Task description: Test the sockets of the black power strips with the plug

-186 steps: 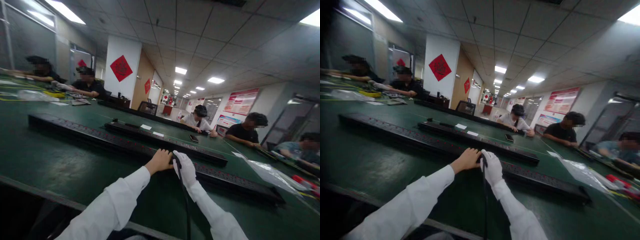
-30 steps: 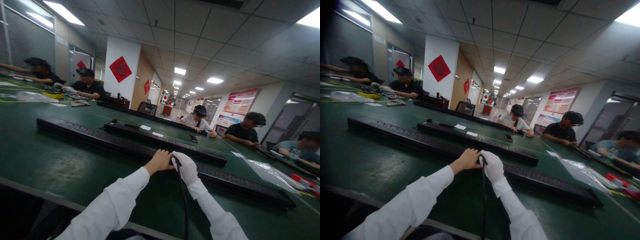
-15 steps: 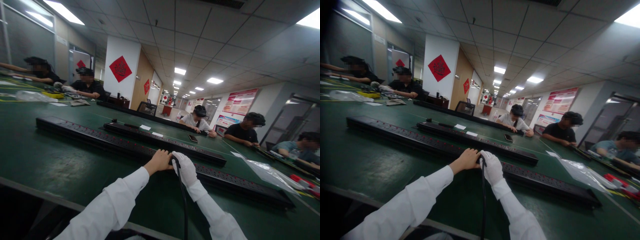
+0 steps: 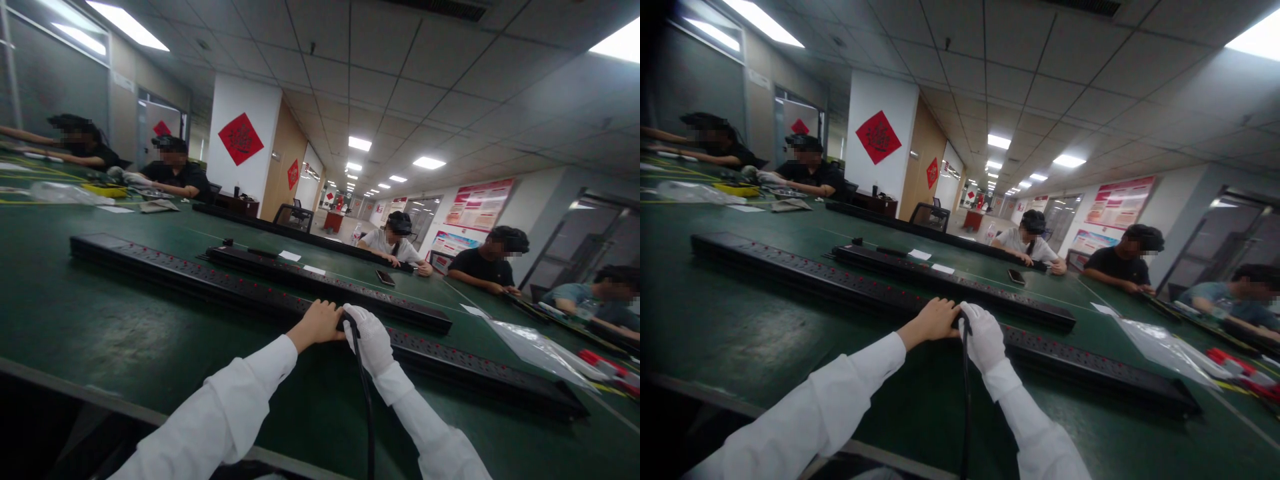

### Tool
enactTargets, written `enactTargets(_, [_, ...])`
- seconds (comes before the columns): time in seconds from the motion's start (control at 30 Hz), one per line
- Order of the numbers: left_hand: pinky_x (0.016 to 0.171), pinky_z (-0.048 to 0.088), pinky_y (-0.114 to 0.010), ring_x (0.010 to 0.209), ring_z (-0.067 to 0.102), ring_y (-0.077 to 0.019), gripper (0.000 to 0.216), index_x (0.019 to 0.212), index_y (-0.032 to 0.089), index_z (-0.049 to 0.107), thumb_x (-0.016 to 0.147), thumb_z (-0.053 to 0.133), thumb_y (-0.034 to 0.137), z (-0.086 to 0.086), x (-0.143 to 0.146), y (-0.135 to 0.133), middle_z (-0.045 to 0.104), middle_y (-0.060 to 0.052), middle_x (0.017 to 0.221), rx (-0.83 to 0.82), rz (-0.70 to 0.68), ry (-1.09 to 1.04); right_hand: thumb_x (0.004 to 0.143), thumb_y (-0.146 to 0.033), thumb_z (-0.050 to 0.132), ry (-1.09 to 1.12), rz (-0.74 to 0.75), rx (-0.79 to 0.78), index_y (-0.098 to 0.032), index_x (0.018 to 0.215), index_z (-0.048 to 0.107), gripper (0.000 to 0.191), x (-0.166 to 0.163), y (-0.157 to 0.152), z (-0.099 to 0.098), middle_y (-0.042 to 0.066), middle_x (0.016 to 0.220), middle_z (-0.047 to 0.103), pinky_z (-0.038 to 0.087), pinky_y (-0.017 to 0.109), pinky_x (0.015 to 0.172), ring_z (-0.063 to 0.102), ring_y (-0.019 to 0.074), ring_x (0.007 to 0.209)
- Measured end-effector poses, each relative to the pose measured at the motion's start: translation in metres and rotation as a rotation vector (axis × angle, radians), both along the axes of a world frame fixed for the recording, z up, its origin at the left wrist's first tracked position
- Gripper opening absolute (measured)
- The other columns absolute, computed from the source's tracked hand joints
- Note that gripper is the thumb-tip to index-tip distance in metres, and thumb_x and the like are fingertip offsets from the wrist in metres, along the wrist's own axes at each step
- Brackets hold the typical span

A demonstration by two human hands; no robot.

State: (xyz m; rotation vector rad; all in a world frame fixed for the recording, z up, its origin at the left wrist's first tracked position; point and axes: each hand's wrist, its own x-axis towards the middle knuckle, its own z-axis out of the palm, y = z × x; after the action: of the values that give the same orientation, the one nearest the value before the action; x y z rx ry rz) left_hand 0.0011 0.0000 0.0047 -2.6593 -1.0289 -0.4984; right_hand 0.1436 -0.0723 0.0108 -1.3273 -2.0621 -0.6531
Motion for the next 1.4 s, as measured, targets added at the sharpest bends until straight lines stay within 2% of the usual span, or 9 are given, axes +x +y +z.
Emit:
enactTargets(0.53, [0.073, 0.037, -0.039, 0.086, 0.055, -0.0277, 0.062, 0.106, 0.017, 0.050, 0.071, 0.040, 0.066, 0.0020, -0.0005, -0.0004, 0.059, -0.012, 0.095, -0.031, 0.000, 0.003, 0.082, -0.024, 0.045, -0.019, 0.005, 0.040, -0.021, 0.118, 0.049, 0.036, -0.0009, -0.0009, 0.0012, 0.007, 0.114, 0.056, 0.044, 0.036, 0.087, 0.054, 0.0195, 0.100])
enactTargets(1.4, [0.074, 0.036, -0.039, 0.086, 0.055, -0.0270, 0.061, 0.107, 0.017, 0.050, 0.072, 0.038, 0.066, 0.0010, -0.0007, -0.0004, 0.059, -0.012, 0.096, -0.014, 0.001, 0.003, 0.083, -0.024, 0.043, -0.008, 0.006, -0.005, -0.020, 0.121, 0.045, 0.038, -0.0004, -0.0012, -0.0001, 0.007, 0.117, 0.054, 0.042, 0.036, 0.090, 0.051, 0.0195, 0.104])
